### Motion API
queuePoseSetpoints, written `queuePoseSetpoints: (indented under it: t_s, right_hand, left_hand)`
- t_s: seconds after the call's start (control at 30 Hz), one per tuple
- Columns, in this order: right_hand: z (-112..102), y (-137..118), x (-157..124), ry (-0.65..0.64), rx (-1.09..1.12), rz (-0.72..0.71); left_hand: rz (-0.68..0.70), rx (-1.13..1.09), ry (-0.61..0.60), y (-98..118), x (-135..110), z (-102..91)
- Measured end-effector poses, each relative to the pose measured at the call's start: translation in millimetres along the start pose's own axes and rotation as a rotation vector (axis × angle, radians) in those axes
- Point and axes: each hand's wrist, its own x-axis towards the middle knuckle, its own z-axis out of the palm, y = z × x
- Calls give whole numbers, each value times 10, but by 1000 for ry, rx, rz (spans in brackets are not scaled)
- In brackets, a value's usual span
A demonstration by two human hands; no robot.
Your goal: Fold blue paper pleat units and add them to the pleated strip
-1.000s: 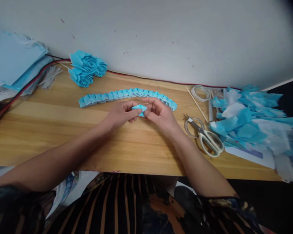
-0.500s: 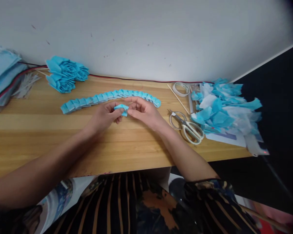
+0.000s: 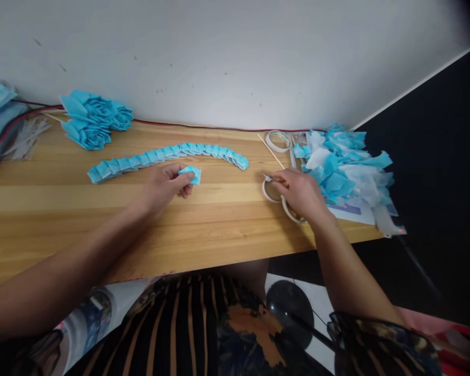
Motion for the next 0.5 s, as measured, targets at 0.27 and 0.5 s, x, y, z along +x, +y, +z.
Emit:
queuePoseSetpoints:
  t_s: [0.27,0.5]
  right_hand:
    - [192,-79,-74,108,3,-44]
    - [310,-29,-59,171,19,17]
  left_hand:
    - [-11,-60,-7,-28,16,3]
    - [-22,-34,-9,-3,3,0]
